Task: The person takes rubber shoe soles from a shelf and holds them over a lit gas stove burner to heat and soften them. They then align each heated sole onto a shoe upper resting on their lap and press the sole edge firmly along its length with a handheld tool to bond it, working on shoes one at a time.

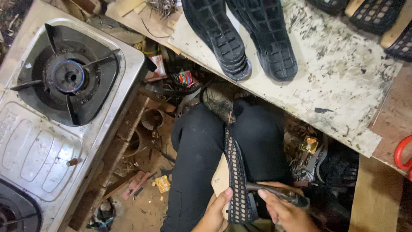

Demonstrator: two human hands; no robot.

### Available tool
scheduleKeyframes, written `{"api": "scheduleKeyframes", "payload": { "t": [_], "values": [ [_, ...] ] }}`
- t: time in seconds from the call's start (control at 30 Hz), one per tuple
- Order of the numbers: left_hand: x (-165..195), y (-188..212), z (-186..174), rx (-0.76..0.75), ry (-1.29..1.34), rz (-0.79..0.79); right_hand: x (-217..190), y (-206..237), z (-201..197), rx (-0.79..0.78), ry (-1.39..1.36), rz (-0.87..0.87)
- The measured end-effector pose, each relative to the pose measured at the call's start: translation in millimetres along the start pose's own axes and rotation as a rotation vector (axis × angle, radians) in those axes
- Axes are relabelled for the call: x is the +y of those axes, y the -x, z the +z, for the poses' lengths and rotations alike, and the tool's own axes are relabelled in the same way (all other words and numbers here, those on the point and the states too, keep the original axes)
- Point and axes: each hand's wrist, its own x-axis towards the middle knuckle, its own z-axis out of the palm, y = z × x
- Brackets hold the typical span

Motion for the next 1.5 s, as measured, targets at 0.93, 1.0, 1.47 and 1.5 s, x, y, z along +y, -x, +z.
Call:
{"api": "scheduleKeyframes", "payload": {
  "t": [0.93, 1.0, 1.47, 1.5],
  "values": [
    [88, 73, 90, 0.018, -1.733, 0.523, 73, 59, -27, 0.069, 0.026, -0.494],
    [64, 69, 84, -0.147, -1.568, 0.693, 69, 62, -31, 0.055, -0.136, -0.419],
    [2, 36, 18, -0.005, -0.282, 0.086, 65, 44, -44, -0.313, -0.192, -0.058],
    [3, 33, 16, 0.009, -0.291, 0.088, 68, 42, -43, -0.314, -0.190, -0.055]
  ]
}}
